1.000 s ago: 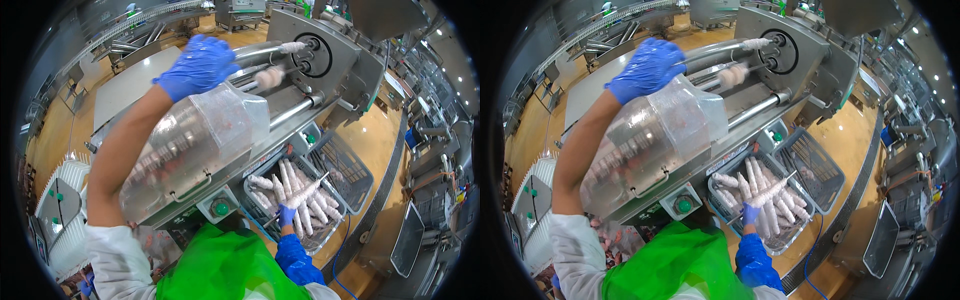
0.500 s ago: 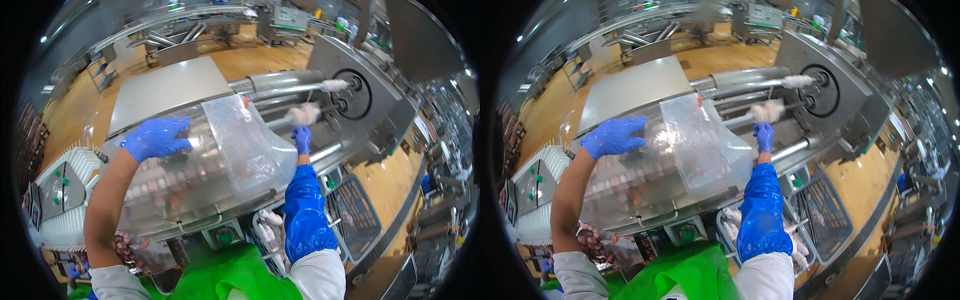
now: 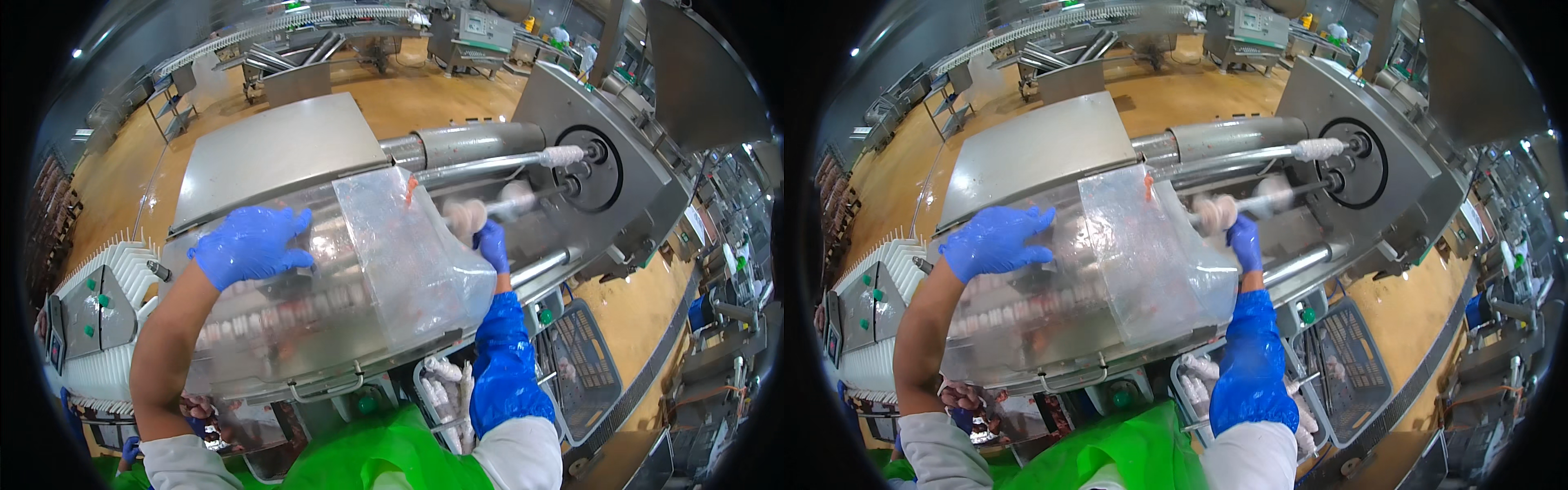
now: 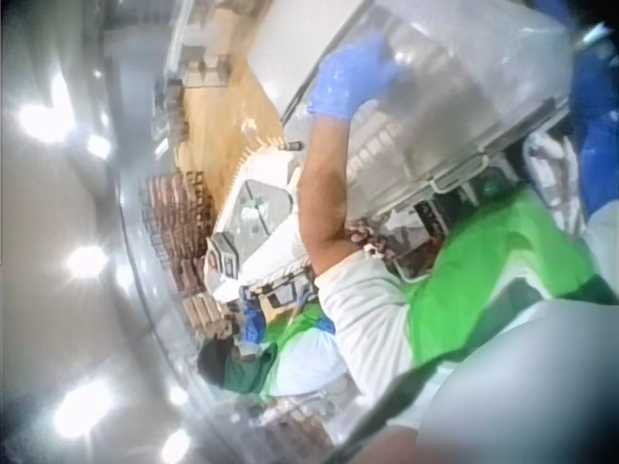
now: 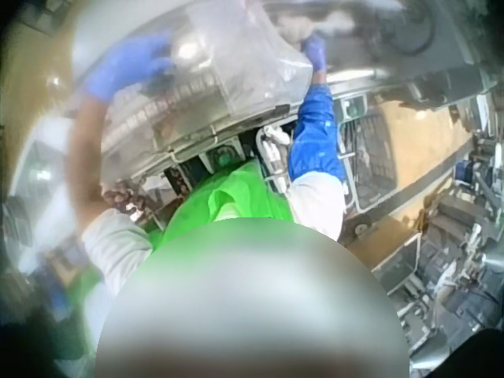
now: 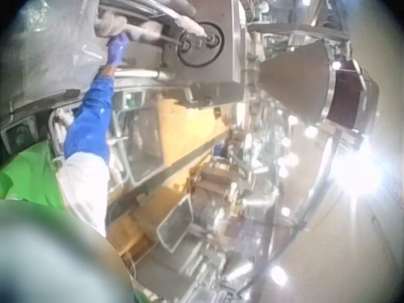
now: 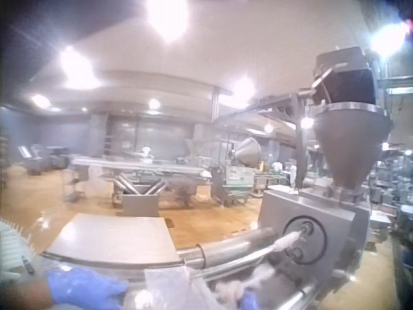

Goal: The person loads raw meat into a sausage-stuffing machine and removes the extruded sausages, placing them into a basket. The person repeatedly feeds meat into the machine and collects the finished sausages.

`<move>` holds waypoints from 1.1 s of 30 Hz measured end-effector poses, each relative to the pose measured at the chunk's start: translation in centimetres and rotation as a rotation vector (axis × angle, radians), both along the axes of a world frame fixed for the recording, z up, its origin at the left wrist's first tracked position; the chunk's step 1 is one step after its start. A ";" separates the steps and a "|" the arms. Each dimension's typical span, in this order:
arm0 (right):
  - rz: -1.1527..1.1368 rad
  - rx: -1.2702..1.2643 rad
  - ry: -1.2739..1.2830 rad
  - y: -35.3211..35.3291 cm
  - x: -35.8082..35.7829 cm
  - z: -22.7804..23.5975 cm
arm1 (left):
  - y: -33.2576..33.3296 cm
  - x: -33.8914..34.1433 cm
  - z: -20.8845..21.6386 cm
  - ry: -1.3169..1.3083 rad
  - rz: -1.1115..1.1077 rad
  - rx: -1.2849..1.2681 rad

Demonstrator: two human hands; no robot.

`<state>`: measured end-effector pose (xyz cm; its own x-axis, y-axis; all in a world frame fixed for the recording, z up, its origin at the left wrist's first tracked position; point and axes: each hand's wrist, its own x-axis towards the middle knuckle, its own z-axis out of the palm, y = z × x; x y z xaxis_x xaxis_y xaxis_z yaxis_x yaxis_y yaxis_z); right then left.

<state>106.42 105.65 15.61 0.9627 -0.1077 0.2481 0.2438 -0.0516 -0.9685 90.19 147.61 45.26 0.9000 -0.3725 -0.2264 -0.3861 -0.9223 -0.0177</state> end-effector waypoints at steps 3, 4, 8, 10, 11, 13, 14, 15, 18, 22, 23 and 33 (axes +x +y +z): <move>-0.281 0.258 0.034 -7.4 1.7 0.3 | 0.0 0.7 0.3 -0.040 -0.073 -0.010; -0.398 0.372 0.085 -8.0 1.9 1.0 | 0.5 0.6 -0.5 -0.103 -0.112 -0.049; -0.003 -0.104 0.000 -5.0 1.9 -1.5 | 0.2 1.7 0.1 -0.098 -0.167 0.012; -0.065 -0.078 0.117 -6.1 0.8 0.7 | -0.5 2.3 1.5 0.025 -0.108 0.088; -0.102 -0.058 0.177 -7.0 0.3 1.8 | -1.0 2.6 2.2 0.087 -0.085 0.131; -0.445 -0.325 -0.319 -14.7 1.9 4.7 | -2.3 3.8 3.5 0.056 -0.131 0.085; -0.563 -0.400 -0.376 -16.4 2.8 8.7 | -2.8 4.4 3.8 0.051 -0.129 0.067; -0.592 -0.351 -0.459 -14.8 3.8 13.2 | -3.7 4.8 4.0 -0.073 -0.134 0.033; -0.634 -0.582 -0.577 -18.2 7.7 19.4 | -11.4 8.1 4.2 -0.236 -0.340 -0.330; -0.391 -0.589 -0.229 -22.8 11.8 19.2 | -25.5 13.3 2.1 -0.355 -0.458 -0.604; -0.331 -0.333 -0.041 -20.4 11.7 19.5 | -28.3 15.1 0.2 -0.438 -0.449 -0.682; -0.183 -0.398 -0.235 -14.8 9.6 18.2 | -34.0 18.9 -3.8 0.007 -0.114 -0.956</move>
